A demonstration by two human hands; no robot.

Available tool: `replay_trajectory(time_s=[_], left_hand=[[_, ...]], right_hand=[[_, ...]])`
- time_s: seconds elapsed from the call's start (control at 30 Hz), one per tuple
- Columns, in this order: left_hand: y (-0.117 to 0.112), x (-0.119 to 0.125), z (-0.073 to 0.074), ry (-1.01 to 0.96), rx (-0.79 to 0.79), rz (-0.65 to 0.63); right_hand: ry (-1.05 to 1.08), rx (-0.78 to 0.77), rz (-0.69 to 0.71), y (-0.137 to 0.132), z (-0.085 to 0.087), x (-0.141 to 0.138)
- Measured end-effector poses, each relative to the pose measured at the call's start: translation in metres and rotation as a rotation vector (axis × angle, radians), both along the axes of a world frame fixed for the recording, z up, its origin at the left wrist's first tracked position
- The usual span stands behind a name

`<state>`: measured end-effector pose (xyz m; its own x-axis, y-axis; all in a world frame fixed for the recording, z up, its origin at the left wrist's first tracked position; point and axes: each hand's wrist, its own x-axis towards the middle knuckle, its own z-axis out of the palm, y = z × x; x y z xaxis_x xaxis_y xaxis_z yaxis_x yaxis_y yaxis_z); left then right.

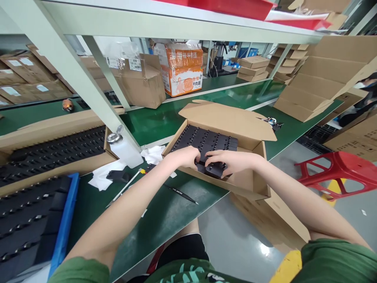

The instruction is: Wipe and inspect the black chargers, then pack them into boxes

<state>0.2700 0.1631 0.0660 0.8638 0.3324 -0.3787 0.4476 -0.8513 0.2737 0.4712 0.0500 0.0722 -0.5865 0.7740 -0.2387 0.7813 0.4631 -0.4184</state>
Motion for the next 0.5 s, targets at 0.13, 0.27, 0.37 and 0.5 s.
replay_trajectory(time_s=[0.13,0.27,0.37,0.5], left_hand=[[0.002,0.002,-0.003,0.044,0.048,-0.085],[0.003,-0.003,-0.008,-0.020,0.098,-0.136],[0.003,-0.007,-0.011,-0.105,0.143,-0.106],[0.000,-0.011,-0.017,-0.174,0.155,-0.076]], right_hand=[[-0.036,0.055,0.009,-0.006,-0.009,-0.002],[-0.050,0.120,0.005,-0.013,-0.019,-0.001],[-0.071,0.184,-0.044,-0.017,-0.026,0.002],[-0.107,0.326,-0.207,-0.027,-0.030,0.001]])
